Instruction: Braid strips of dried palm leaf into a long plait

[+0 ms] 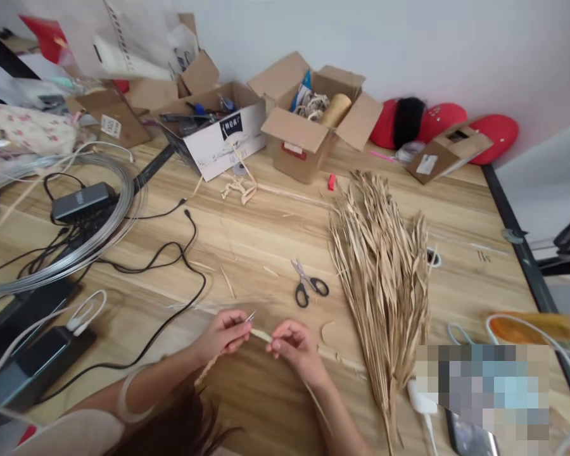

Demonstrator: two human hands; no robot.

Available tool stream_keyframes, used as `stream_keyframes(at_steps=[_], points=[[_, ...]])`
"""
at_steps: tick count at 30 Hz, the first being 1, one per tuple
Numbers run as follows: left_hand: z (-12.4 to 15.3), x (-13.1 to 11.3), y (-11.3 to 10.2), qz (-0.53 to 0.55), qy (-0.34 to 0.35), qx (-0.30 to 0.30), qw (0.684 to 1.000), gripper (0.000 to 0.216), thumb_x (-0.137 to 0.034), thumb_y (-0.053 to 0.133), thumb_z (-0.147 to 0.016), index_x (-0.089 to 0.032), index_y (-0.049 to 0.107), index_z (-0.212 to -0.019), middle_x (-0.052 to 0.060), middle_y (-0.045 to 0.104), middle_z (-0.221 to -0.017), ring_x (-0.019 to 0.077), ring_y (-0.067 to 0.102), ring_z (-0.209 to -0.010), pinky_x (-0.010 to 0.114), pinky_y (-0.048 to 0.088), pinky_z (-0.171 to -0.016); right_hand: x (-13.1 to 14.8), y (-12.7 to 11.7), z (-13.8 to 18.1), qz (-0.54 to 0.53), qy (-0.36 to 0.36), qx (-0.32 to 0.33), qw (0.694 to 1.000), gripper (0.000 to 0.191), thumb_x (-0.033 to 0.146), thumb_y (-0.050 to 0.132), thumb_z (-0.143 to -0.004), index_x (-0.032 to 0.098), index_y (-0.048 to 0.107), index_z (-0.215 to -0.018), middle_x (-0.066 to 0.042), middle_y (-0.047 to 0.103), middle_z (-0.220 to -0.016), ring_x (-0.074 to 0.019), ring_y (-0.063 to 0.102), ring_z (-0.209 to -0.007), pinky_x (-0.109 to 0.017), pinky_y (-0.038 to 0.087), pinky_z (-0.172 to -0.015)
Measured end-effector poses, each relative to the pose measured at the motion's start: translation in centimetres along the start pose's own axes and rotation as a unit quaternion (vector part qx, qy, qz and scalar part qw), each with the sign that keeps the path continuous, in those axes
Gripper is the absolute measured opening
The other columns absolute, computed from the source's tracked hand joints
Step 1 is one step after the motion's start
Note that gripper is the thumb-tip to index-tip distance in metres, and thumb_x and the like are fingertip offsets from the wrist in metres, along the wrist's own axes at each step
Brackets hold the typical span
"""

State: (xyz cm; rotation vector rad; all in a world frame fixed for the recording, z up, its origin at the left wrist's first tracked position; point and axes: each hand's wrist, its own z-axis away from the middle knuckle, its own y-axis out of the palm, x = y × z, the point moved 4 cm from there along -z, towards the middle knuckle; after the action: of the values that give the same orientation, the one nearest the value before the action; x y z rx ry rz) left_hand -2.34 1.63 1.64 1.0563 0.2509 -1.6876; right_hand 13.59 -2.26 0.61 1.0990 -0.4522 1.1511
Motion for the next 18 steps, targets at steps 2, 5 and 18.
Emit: stream_keyframes(at_steps=[2,5,18], points=[[-0.19,0.16,-0.23,0.015,-0.016,0.001,1.0,0.047,-0.061,0.069,-0.064,-0.016,0.052,-0.062,-0.008,0.037,-0.035,0.0022,0.024,-0.029,0.019,0.015,-0.032,0.0,-0.14,-0.02,-0.007,0.003,-0.008,1.0,0.021,0.035,0.08,-0.062,0.023,0.064,-0.067,-0.002,0.067,-0.059,-0.0108,0.053,-0.047,-0.024,0.04,-0.047],[-0.28,-0.02,-0.35,0.029,-0.016,-0.005,0.999,0.048,-0.061,0.071,-0.061,-0.016,0.052,-0.062,-0.008,0.038,-0.037,0.0024,0.026,-0.03,0.019,0.015,-0.033,0.1,-0.02,-0.06,-0.009,0.003,-0.013,1.0,0.021,0.036,0.08,-0.061,0.023,0.064,-0.066,-0.002,0.067,-0.059,-0.0119,0.053,-0.047,-0.025,0.04,-0.047],[-0.05,-0.01,-0.19,0.068,0.083,-0.023,0.994,0.042,-0.043,0.08,-0.054,-0.012,0.053,-0.064,-0.003,0.054,-0.056,-0.0007,0.034,-0.036,0.015,0.014,-0.034,0.2,-0.32,0.01,-0.054,-0.067,0.017,0.996,0.027,0.029,0.083,-0.057,0.022,0.064,-0.075,0.001,0.068,-0.068,-0.0076,0.054,-0.054,-0.021,0.043,-0.052]])
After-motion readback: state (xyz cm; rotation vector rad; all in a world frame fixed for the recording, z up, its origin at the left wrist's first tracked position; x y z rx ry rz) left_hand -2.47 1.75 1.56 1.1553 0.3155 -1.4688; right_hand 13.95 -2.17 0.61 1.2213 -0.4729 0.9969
